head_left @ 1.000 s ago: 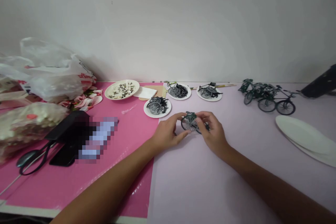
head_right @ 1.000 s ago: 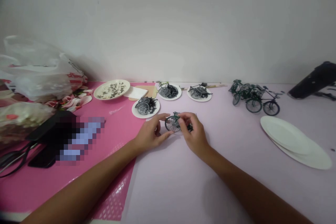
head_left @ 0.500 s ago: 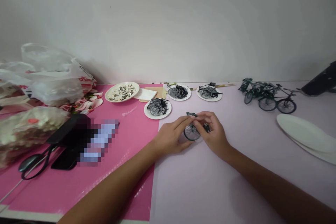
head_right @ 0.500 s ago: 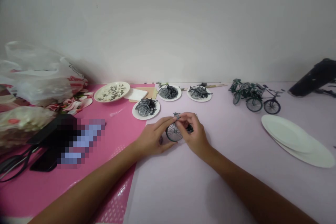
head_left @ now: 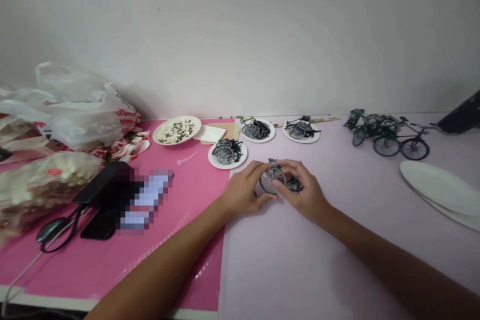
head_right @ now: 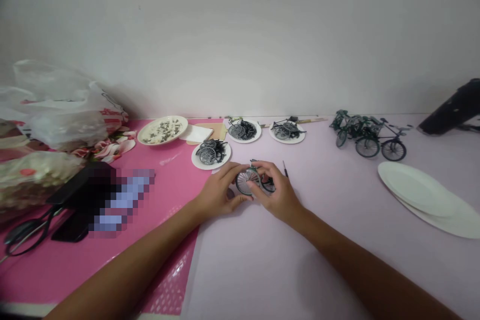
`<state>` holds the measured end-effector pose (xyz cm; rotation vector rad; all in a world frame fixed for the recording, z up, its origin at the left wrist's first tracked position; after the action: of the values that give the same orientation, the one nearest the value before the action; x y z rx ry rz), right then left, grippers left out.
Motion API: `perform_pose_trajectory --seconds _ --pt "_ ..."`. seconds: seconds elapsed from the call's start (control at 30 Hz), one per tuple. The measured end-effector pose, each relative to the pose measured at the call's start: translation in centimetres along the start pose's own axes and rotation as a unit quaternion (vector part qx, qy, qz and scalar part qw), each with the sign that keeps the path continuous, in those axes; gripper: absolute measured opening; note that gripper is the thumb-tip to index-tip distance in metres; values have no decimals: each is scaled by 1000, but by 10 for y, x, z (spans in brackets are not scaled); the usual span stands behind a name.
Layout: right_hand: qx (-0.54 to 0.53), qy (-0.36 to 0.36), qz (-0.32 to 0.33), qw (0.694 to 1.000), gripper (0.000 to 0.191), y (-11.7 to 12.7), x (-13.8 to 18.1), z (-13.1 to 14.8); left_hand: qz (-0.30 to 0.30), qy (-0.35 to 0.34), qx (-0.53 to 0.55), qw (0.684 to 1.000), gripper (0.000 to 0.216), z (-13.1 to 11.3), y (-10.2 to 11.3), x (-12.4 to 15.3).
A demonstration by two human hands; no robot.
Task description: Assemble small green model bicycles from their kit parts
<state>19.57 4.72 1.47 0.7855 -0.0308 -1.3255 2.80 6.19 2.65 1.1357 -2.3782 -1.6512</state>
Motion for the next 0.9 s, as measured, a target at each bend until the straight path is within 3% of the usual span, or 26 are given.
perform_pose_trajectory --seconds 0.23,0.47,0.77,0.9 --pt "26 14 -1 1000 34 2 -2 3 -17 16 -13 1000 70 4 1 2" --pt "32 49 33 998 57 1 -4 2 -45 13 -9 999 67 9 2 5" --pt "25 56 38 997 55 2 -5 -4 -35 28 -16 999 70 10 1 4" --pt "53 101 65 991 49 1 -6 5 -29 22 -42 998 65 2 5 1"
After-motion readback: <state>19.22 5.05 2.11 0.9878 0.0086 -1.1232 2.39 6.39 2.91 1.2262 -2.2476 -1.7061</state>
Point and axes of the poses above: each hand's wrist, its own x-axis away from the middle knuckle, its own y-axis out of the back of the hand, z = x × y, the point moved 7 cm from there along -x, towards the middle knuckle, and after that the axes turned 14 degrees about z, right-handed, at the moved point
